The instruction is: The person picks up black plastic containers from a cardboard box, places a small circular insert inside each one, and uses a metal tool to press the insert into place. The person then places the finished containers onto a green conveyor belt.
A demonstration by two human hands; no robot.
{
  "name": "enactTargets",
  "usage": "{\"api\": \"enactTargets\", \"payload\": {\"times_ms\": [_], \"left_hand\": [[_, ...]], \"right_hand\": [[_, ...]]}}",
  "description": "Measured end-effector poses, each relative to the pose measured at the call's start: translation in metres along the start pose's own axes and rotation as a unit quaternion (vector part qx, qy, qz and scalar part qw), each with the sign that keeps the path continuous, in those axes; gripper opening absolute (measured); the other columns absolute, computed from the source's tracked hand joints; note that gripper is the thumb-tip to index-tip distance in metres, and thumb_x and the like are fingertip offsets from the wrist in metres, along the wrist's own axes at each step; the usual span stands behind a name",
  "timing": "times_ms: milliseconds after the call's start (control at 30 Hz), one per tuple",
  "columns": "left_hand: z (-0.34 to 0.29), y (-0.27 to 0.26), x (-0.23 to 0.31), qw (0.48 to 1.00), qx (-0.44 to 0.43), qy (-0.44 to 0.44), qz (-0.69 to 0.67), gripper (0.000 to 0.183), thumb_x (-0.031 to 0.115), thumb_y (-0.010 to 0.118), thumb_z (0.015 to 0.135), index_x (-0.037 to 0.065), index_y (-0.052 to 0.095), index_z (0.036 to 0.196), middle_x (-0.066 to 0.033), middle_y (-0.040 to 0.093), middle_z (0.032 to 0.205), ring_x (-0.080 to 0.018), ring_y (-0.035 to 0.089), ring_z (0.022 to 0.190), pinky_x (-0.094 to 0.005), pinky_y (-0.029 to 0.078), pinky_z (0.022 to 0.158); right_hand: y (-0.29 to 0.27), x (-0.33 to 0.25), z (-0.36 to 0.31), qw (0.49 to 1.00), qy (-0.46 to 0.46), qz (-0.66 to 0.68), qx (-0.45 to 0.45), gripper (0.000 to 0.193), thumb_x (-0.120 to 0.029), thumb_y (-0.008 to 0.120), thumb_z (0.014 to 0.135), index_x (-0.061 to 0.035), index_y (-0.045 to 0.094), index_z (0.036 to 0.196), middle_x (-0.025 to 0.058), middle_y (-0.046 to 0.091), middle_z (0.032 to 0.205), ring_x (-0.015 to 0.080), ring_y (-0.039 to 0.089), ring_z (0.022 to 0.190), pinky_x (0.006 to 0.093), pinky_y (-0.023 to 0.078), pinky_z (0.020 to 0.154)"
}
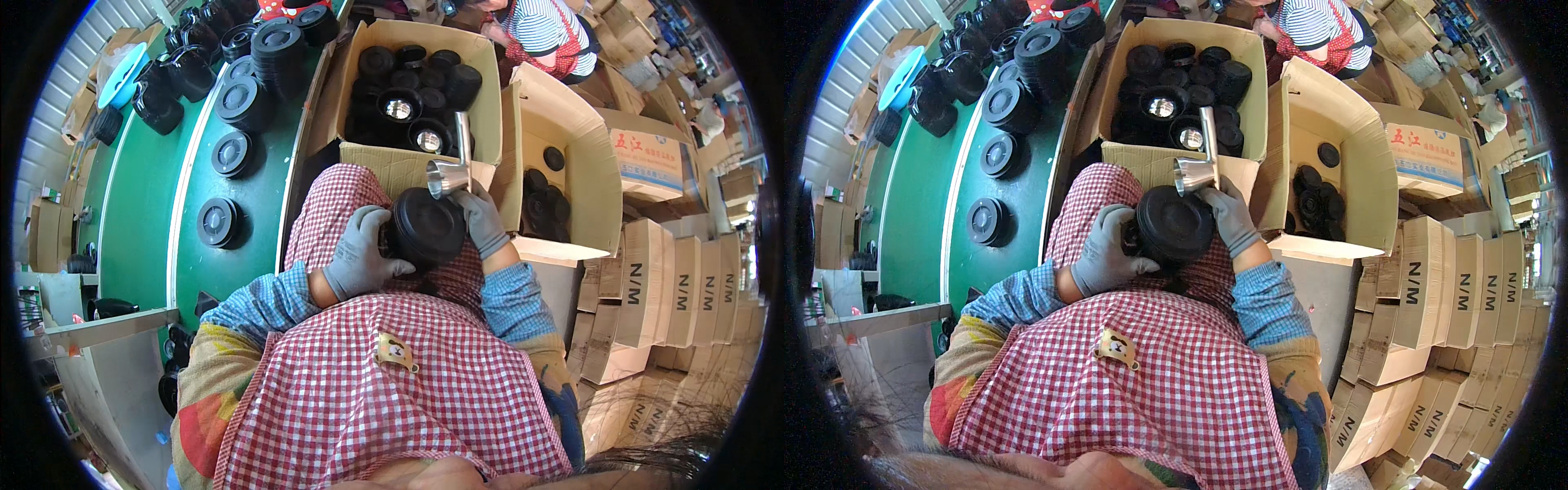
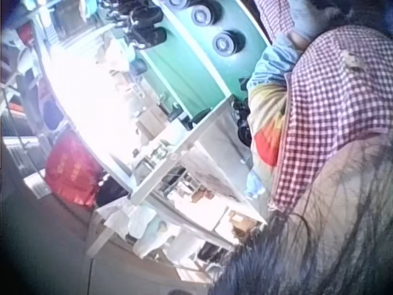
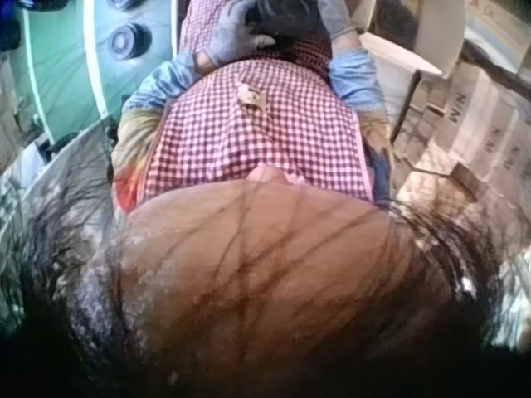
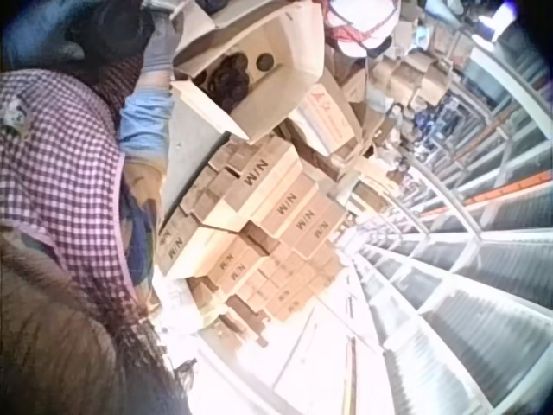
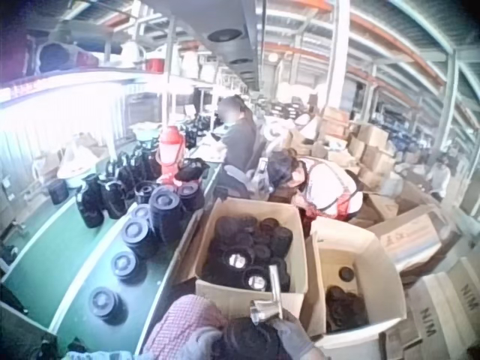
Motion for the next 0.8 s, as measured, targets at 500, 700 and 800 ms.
{"api": "enactTargets", "payload": {"times_ms": [500, 700, 800], "left_hand": [[0.042, 0.019, 0.028, 0.961, -0.156, 0.223, 0.053, 0.097, 0.031, 0.095, 0.053, 0.009, 0.054, 0.138, -0.0171, 0.052, 0.145, -0.0425, 0.042, 0.141, -0.0533, 0.039, 0.116], [0.062, 0.028, 0.006, 0.968, -0.182, 0.17, 0.008, 0.088, 0.027, 0.096, 0.057, 0.005, 0.058, 0.133, -0.0189, 0.055, 0.141, -0.0411, 0.045, 0.139, -0.0495, 0.04, 0.115], [0.075, 0.022, -0.01, 0.966, -0.206, 0.147, -0.044, 0.097, 0.031, 0.095, 0.062, 0.004, 0.05, 0.144, -0.0208, 0.048, 0.148, -0.0394, 0.04, 0.143, -0.0464, 0.036, 0.118]], "right_hand": [[0.013, -0.053, -0.043, 0.985, -0.14, -0.073, 0.068, 0.029, -0.012, 0.054, 0.102, 0.0059, 0.061, 0.123, 0.0128, 0.069, 0.116, 0.0194, 0.067, 0.107, 0.0309, 0.053, 0.094], [0.032, -0.044, -0.055, 0.899, -0.271, -0.332, 0.089, 0.025, -0.007, 0.05, 0.103, 0.0023, 0.066, 0.12, 0.0175, 0.062, 0.122, 0.0269, 0.061, 0.117, 0.0349, 0.049, 0.101], [0.033, -0.045, -0.054, 0.929, -0.212, -0.295, 0.069, 0.026, -0.008, 0.049, 0.104, 0.0023, 0.063, 0.124, 0.0178, 0.06, 0.124, 0.0277, 0.06, 0.119, 0.0358, 0.049, 0.102]]}}
Point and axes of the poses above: each hand's wrist, its own z-axis towards the middle knuckle, its own y-axis out of the palm, x = y × z, the point moved 10 cm from there along z, towards the middle knuckle
